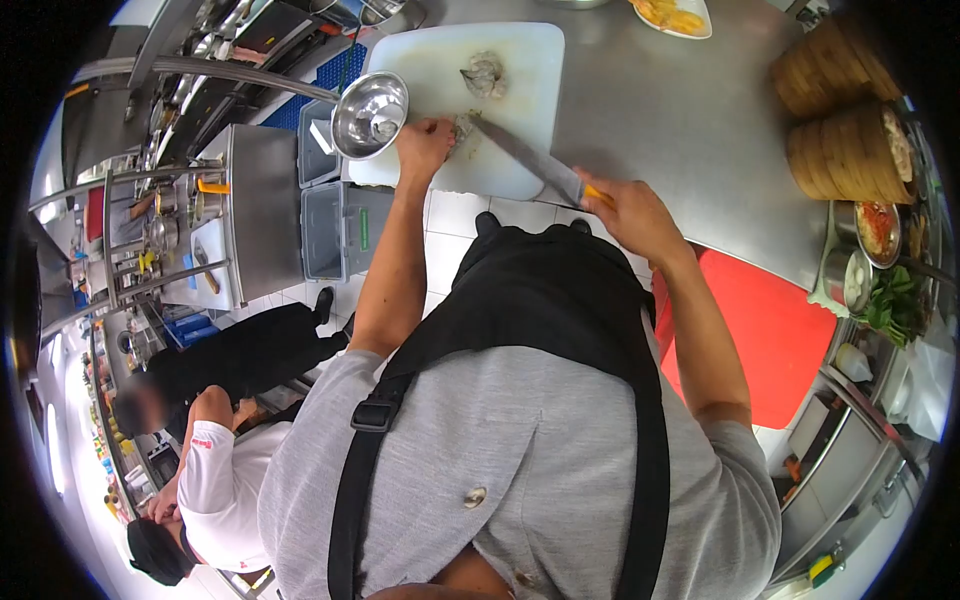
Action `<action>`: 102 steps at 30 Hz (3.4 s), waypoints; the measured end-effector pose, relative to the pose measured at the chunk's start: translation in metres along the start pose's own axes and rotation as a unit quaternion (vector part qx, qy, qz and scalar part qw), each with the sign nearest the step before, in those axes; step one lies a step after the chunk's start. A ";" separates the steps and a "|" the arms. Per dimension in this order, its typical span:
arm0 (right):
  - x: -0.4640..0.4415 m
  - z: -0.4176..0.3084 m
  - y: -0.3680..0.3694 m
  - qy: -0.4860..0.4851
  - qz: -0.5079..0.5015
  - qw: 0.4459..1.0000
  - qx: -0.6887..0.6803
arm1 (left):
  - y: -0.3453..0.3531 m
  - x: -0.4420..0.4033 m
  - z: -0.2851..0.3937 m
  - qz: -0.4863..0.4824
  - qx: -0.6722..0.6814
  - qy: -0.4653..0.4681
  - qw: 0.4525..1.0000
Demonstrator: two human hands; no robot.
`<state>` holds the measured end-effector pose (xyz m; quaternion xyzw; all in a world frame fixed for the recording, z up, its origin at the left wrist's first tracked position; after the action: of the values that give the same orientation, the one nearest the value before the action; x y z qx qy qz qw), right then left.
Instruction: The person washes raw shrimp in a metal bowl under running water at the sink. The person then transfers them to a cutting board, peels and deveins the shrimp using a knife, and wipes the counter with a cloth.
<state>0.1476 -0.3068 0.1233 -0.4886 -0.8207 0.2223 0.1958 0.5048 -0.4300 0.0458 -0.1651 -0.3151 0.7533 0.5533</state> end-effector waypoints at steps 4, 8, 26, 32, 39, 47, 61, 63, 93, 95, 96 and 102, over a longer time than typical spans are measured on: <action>-0.012 -0.002 0.001 -0.014 0.018 1.000 -0.006 | -0.004 0.015 0.019 0.036 -0.039 0.061 0.997; -0.020 -0.009 -0.002 0.017 -0.026 0.999 0.038 | -0.004 0.023 0.027 0.018 -0.097 0.098 0.990; -0.003 -0.013 0.005 0.007 -0.005 1.000 0.005 | 0.010 -0.022 -0.016 0.011 -0.081 0.025 0.996; 0.011 -0.012 0.000 -0.003 0.016 1.000 -0.011 | 0.009 -0.018 -0.009 -0.020 -0.052 -0.030 0.998; 0.011 -0.008 0.003 0.027 -0.019 0.999 0.004 | 0.007 -0.018 -0.001 -0.015 -0.118 -0.020 0.993; 0.013 -0.012 -0.002 0.040 -0.023 0.999 0.023 | 0.002 -0.012 0.022 -0.029 -0.146 -0.057 0.987; 0.011 -0.013 -0.002 0.038 -0.026 0.998 -0.050 | 0.003 -0.026 0.019 -0.091 -0.194 -0.067 0.975; 0.010 -0.010 -0.001 0.057 -0.032 0.995 -0.069 | 0.002 -0.025 0.022 -0.085 -0.204 -0.058 0.974; 0.020 -0.009 -0.031 0.113 -0.061 0.979 -0.159 | -0.009 -0.013 0.061 0.025 -0.175 0.005 0.984; 0.016 -0.010 -0.029 0.113 -0.063 0.978 -0.164 | -0.022 -0.019 0.067 0.101 -0.051 0.107 0.988; 0.014 -0.012 -0.027 0.112 -0.065 0.978 -0.166 | -0.031 -0.036 0.058 0.104 -0.043 0.088 0.990; -0.005 -0.012 -0.008 0.041 -0.051 0.994 -0.086 | -0.104 -0.101 -0.012 0.014 -0.387 0.030 0.922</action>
<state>0.1504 -0.3124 0.1374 -0.4696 -0.8519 0.1210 0.1976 0.6211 -0.5017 0.0947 -0.3932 -0.5627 0.5749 0.4453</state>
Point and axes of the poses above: each hand's wrist, its own x-axis away from the middle knuckle, its own y-axis out of the palm, z = x × y, the point moved 3 cm from there along -x, towards the middle knuckle, and after that the axes turned 11 degrees about -y, right-handed, at the moved point
